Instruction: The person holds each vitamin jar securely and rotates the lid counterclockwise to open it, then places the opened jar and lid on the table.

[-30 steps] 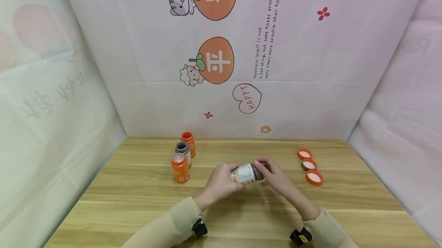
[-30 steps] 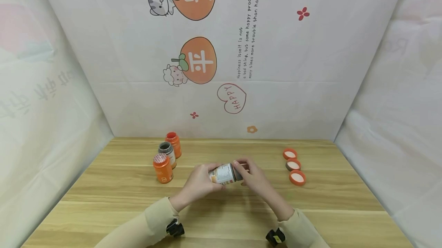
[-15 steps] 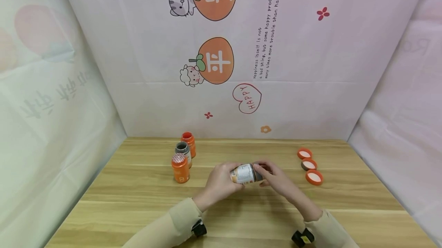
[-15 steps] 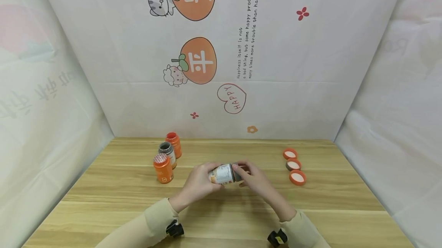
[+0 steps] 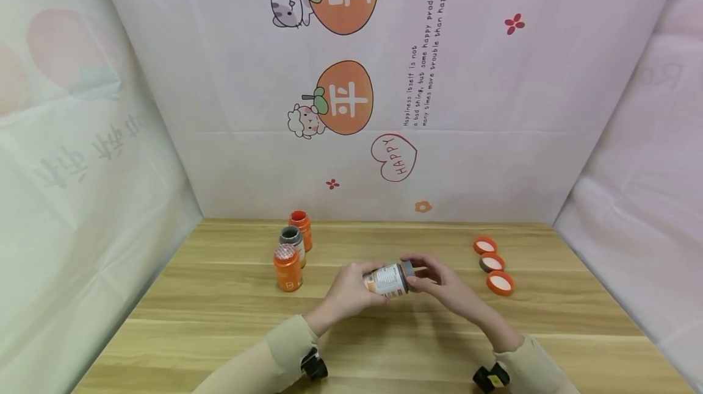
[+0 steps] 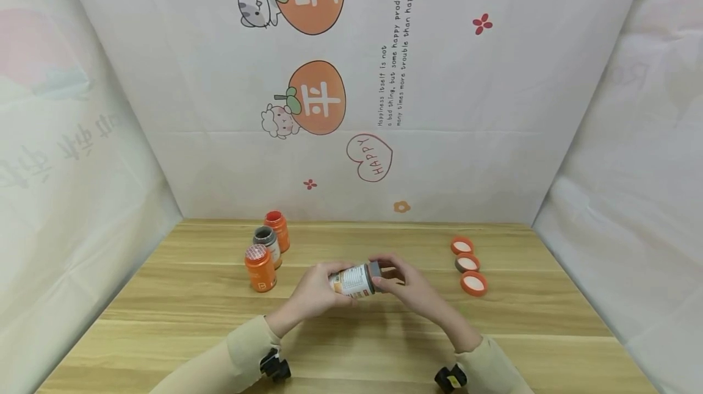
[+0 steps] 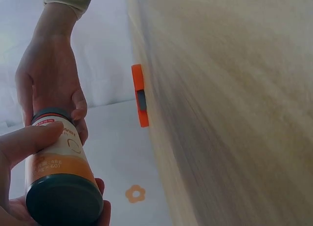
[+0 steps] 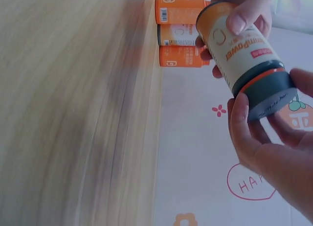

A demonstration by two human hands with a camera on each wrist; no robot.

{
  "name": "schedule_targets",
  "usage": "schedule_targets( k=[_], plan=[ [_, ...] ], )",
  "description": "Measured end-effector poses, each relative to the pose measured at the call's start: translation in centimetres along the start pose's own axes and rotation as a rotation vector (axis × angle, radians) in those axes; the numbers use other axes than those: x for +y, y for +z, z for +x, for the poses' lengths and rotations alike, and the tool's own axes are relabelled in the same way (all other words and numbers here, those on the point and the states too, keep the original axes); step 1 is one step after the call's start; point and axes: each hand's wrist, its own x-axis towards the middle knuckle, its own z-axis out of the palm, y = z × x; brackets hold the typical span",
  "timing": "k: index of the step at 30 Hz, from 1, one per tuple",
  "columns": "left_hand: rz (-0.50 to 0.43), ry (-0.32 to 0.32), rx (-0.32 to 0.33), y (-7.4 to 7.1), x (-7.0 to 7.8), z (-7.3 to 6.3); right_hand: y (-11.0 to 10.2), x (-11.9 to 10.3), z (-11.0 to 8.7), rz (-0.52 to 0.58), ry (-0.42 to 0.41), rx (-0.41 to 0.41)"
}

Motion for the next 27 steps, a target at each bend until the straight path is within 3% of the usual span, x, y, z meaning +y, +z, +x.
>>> schedule_targets(
  k=[7,15,27],
  plan=[
    [-0.114,-0.093,-0.065,-0.2,-0.4,0.0,-0.5,0.2,-0.3,0.028,-0.079,-0.049],
    [-0.192,-0.149,-0.119,-0.3,-0.5,-0.1,-1.1,0.7,-0.2,0.007,-0.252,-0.111],
    [-0.198,-0.164,-0.129,-0.4,-0.3,-0.2,-1.3,0.5,-0.4,0.035,-0.282,-0.138]
  ],
)
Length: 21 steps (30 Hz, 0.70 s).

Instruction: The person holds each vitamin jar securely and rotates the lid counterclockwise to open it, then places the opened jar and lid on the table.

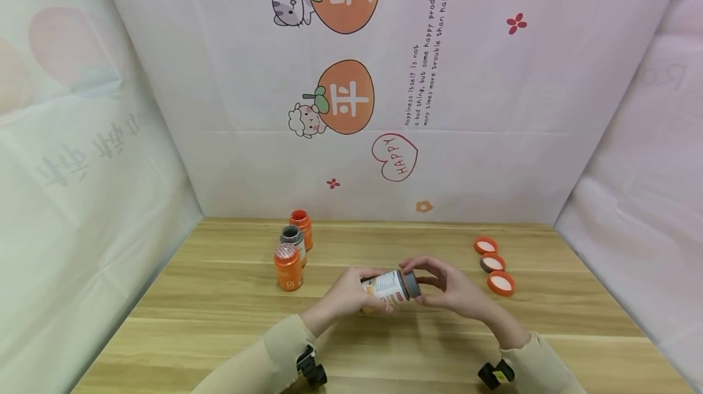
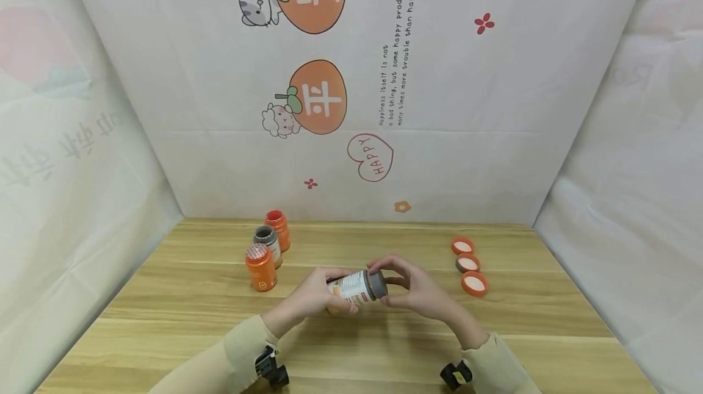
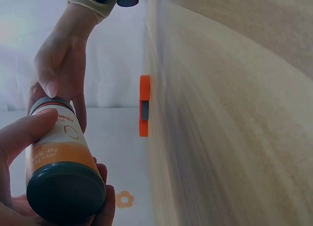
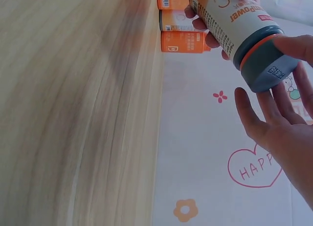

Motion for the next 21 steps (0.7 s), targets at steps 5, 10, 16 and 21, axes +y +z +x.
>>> schedule_targets(
  k=[5,10,16,21],
  plan=[
    [0.022,0.011,0.015,0.1,-0.1,0.0,0.2,-0.1,0.1,-0.026,0.022,0.039],
    [0.063,0.031,0.039,0.3,-0.2,0.2,0.4,-0.2,0.3,-0.055,0.128,0.098],
    [0.130,0.067,0.078,0.7,-0.5,0.5,0.8,-0.1,0.8,-0.102,0.240,0.161],
    [0.170,0.080,0.106,1.1,-0.5,0.6,1.1,0.3,1.3,-0.114,0.311,0.195]
  ],
)
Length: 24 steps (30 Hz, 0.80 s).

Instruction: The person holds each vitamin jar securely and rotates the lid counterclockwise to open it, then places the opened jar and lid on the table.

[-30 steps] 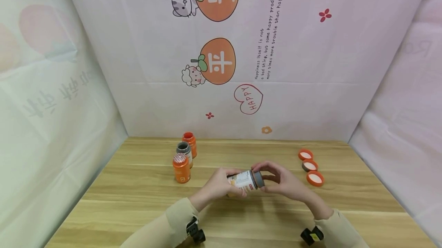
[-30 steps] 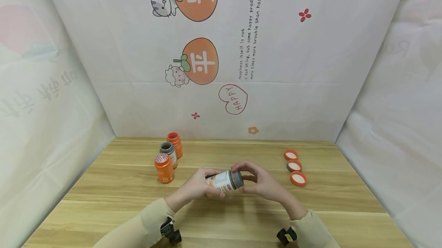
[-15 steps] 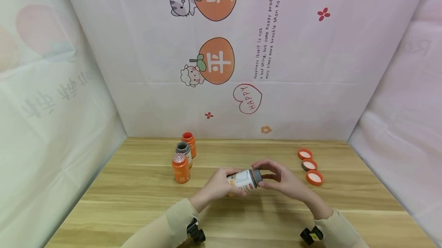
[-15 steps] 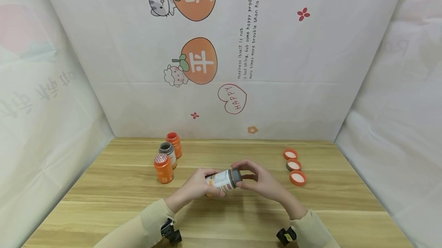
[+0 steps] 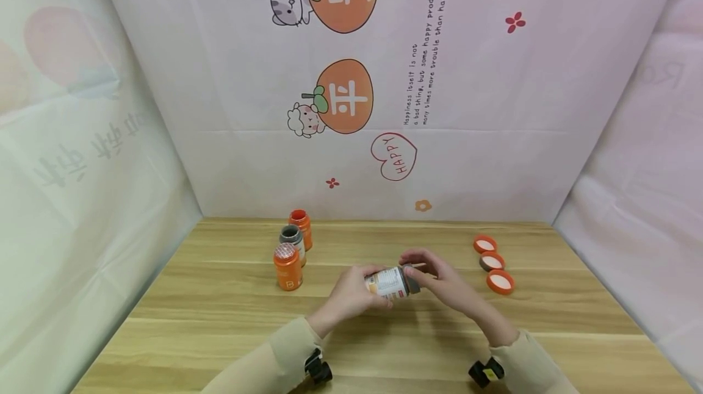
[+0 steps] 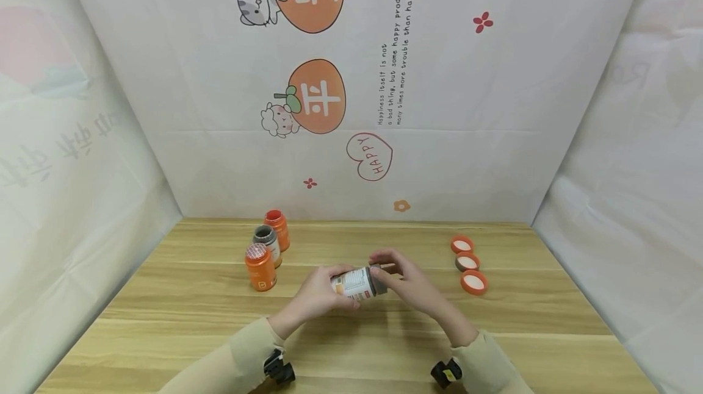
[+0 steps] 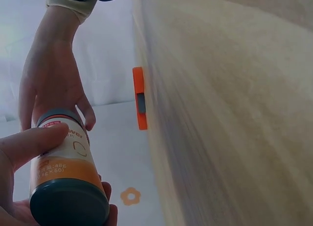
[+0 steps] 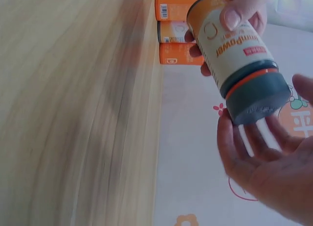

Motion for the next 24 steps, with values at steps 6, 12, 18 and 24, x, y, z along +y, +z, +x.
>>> schedule_targets(
  k=[6,12,18,24],
  plan=[
    [0.024,0.017,0.028,0.48,0.58,0.08,0.46,-0.42,0.25,0.003,0.126,0.055],
    [0.059,0.026,0.063,0.57,0.97,0.14,0.68,-0.61,0.38,0.014,0.233,0.079],
    [0.071,0.030,0.089,0.57,0.81,0.24,0.74,-0.46,0.39,0.016,0.264,0.082],
    [0.068,0.032,0.086,0.42,0.76,0.20,0.61,-0.40,0.33,0.042,0.245,0.066]
  ],
)
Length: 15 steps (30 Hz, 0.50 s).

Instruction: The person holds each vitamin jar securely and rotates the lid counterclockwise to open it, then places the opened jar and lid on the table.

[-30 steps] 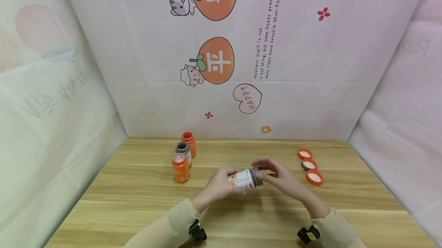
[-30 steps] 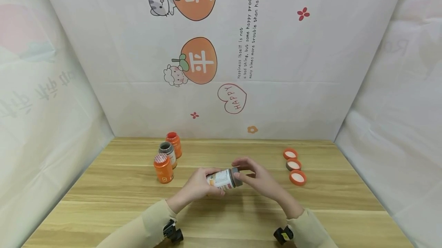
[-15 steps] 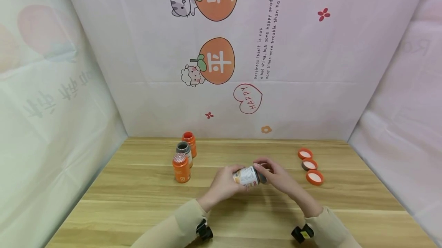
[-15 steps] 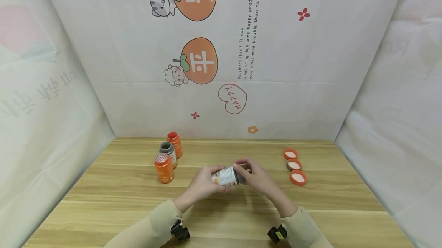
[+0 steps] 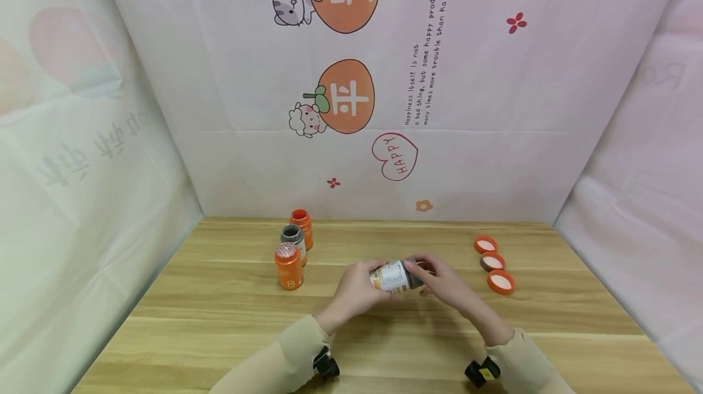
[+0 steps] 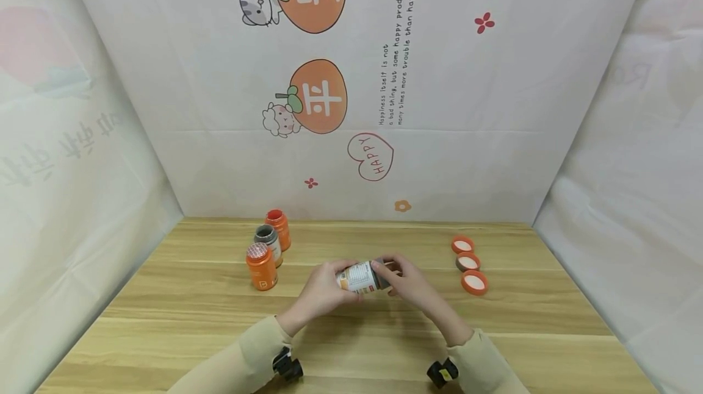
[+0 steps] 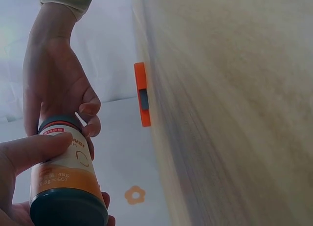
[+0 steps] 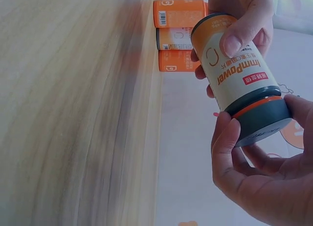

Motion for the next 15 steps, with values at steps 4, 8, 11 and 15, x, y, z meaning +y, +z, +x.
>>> schedule_targets(
  k=[4,8,11,15],
  plan=[
    [-0.006,-0.002,-0.004,-0.11,0.04,-0.04,-0.19,0.13,-0.12,-0.002,-0.028,-0.022],
    [-0.015,-0.005,-0.012,-0.22,0.07,-0.07,-0.39,0.27,-0.20,-0.006,-0.078,-0.054],
    [-0.020,-0.006,-0.017,-0.28,-0.01,-0.07,-0.60,0.40,-0.16,-0.015,-0.126,-0.086],
    [-0.026,-0.002,-0.023,-0.31,-0.16,-0.12,-0.94,0.59,-0.05,-0.030,-0.197,-0.138]
  ],
)
